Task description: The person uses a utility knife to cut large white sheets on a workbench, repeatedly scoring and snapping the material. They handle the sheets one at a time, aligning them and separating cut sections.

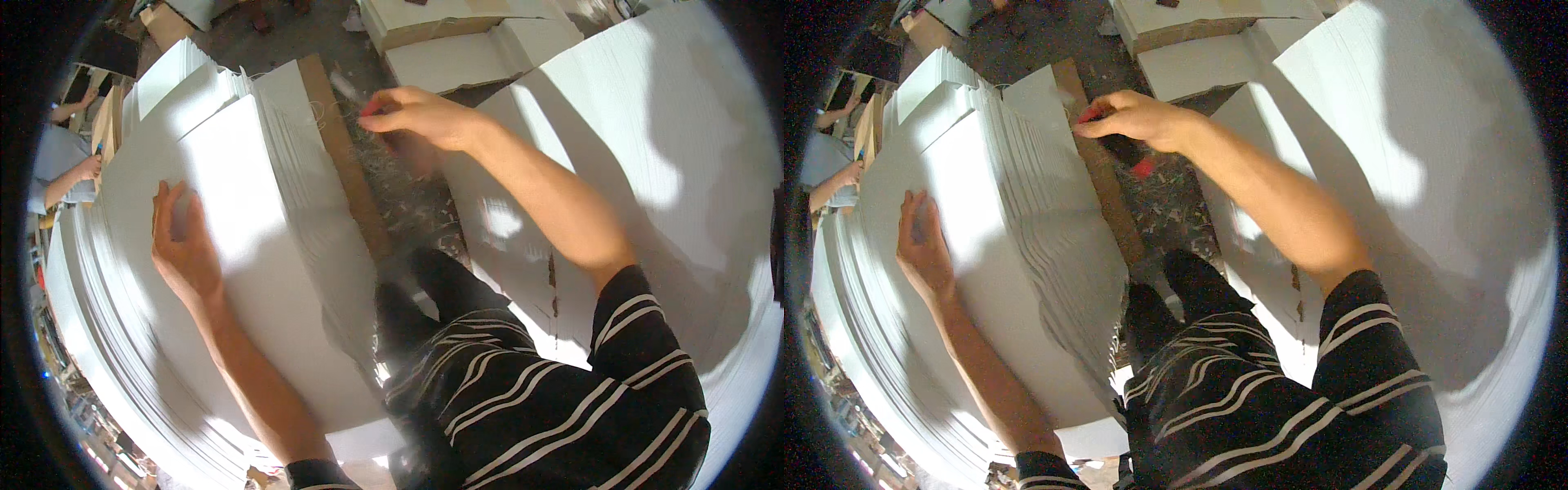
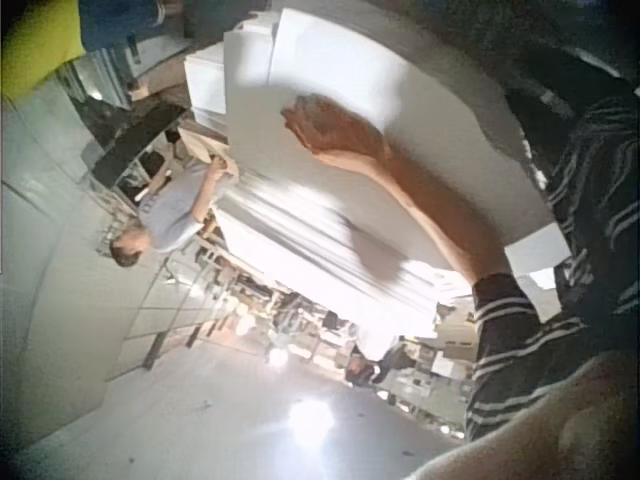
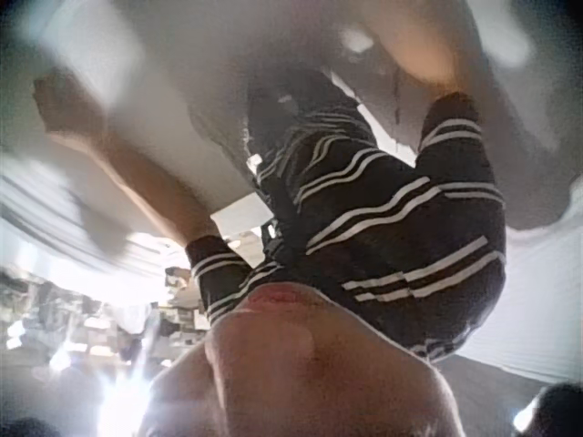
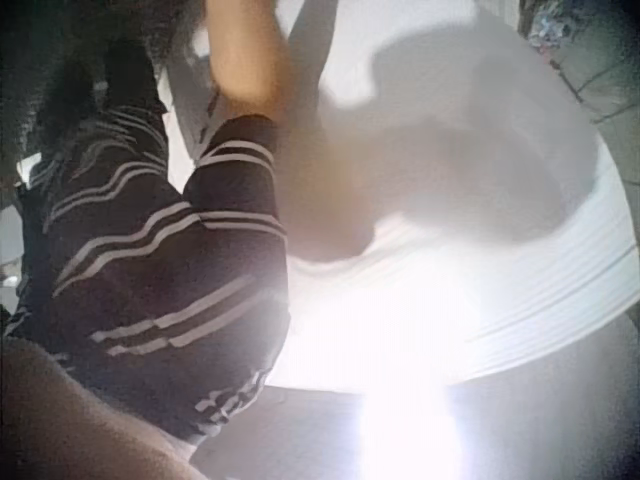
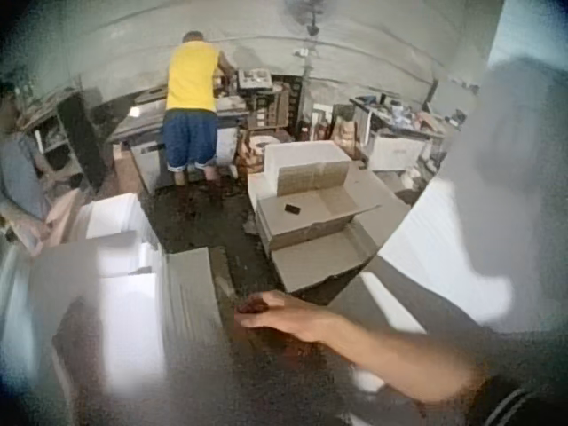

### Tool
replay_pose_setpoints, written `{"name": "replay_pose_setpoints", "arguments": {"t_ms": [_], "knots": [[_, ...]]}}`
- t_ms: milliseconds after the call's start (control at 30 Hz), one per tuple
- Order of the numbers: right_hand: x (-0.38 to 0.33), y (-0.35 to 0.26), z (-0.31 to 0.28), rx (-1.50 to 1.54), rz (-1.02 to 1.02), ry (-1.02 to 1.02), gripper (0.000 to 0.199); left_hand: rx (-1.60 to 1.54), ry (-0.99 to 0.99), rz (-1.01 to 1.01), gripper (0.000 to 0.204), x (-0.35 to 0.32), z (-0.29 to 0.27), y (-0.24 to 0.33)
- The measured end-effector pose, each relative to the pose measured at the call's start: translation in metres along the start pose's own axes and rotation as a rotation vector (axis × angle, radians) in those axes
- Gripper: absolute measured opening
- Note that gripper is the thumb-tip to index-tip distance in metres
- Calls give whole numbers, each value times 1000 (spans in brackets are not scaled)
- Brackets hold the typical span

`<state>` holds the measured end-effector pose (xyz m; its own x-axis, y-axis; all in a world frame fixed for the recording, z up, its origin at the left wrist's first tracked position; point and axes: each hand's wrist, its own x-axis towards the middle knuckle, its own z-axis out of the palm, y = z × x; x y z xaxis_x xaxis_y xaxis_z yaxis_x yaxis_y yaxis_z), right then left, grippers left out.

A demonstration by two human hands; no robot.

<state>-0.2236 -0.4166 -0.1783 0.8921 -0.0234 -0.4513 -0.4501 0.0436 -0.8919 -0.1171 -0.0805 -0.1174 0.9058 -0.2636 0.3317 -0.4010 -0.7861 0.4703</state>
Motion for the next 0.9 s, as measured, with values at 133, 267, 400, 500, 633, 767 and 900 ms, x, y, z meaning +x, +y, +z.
{"name": "replay_pose_setpoints", "arguments": {"t_ms": [133, 267, 400, 500, 633, 767, 900], "knots": [[18, -12, 39, 510, -124, -55, 33, -189, 17, -83, 27, 2, -3, -3], [38, -35, 67, 388, -284, 8, 33, -278, 33, -89, 26, -2, -1, -6], [51, -49, 75, 38, -456, 35, 31, -225, 48, -40, 24, 0, 0, -8], [57, -50, 80, -311, -603, 262, 37, -260, 57, -38, 23, 1, 1, -9], [57, -46, 81, -523, -711, 386, 28, -219, 56, -13, 21, 0, 3, -8], [55, -45, 82, -519, -805, 422, 26, -270, 56, -37, 20, -2, 3, -7], [58, -48, 86, -548, -876, 430, 26, -259, 43, -29, 21, -2, 2, -6]]}}
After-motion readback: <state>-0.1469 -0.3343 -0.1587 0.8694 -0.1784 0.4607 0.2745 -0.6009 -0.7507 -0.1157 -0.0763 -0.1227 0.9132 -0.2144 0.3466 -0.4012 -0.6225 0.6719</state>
